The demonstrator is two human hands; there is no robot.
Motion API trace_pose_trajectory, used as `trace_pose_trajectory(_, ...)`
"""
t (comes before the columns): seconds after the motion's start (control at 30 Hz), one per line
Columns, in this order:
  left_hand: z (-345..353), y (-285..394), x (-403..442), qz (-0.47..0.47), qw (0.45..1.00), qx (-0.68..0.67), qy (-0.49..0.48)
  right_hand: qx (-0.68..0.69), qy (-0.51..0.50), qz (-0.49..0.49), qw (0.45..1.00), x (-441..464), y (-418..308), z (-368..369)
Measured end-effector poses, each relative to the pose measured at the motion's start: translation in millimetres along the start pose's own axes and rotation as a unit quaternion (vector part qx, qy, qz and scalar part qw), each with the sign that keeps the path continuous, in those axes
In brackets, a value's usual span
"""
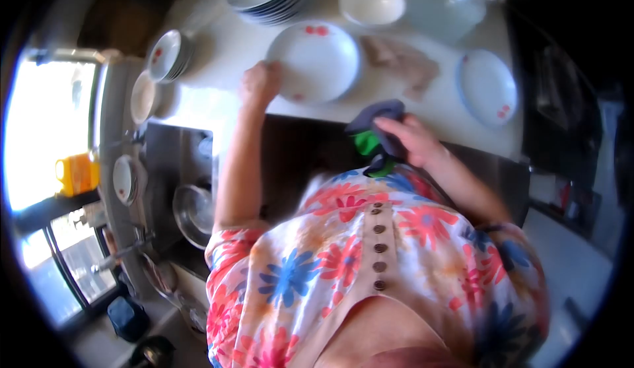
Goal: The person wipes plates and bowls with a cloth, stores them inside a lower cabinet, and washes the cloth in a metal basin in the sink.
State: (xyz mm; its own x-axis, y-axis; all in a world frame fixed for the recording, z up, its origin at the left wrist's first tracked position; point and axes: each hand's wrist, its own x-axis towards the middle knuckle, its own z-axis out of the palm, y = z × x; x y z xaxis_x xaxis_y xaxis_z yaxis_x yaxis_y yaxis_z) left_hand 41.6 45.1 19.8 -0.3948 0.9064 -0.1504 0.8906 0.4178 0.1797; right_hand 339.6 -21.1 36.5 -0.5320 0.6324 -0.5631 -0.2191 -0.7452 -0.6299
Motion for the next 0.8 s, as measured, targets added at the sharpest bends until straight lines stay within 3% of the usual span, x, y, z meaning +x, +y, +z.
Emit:
trace_pose_trajectory(0.1,-7.3,7.9,-1.2,0.005,0.997,0.072,-0.024,-0.024,-0.005,-0.016,1.0,0.5,5.2,-15.4)
trace_pose_trajectory(0.23,-14.0,18.5,-0.2,-0.01,0.993,0.119,-0.008,0.045,-0.013,-0.043,0.998,-5.6,9.2,-32.7)
trace_pose_trajectory(0.27,-18.2,20.9,-0.1,-0.006,0.997,0.071,0.004,0.058,-0.005,-0.05,0.997,-7.7,11.6,-38.7)
trace_pose_trajectory(0.37,-24.9,51.5,-2.8,0.121,0.982,-0.048,0.135,0.084,0.063,-0.066,0.992,-20.7,16.2,-56.6)
trace_pose_trajectory(0.43,-17.5,104.6,-18.8,0.194,0.96,-0.179,0.095,0.139,0.135,-0.063,0.979,-39.9,15.5,-70.2)
trace_pose_trajectory(0.53,26.7,178.5,-34.6,0.357,0.897,-0.254,-0.054,0.16,0.223,-0.128,0.953,-70.2,19.3,-100.6)
trace_pose_trajectory(0.57,41.9,202.2,-41.5,0.396,0.896,-0.197,-0.025,0.166,0.259,-0.14,0.941,-79.9,21.7,-111.2)
trace_pose_trajectory(0.73,85.0,282.5,-55.7,0.319,0.894,-0.23,-0.216,0.143,0.439,-0.235,0.855,-118.5,4.5,-167.9)
trace_pose_trajectory(0.8,91.0,294.7,-52.3,0.305,0.914,-0.177,-0.201,0.131,0.47,-0.26,0.833,-113.9,-6.9,-192.0)
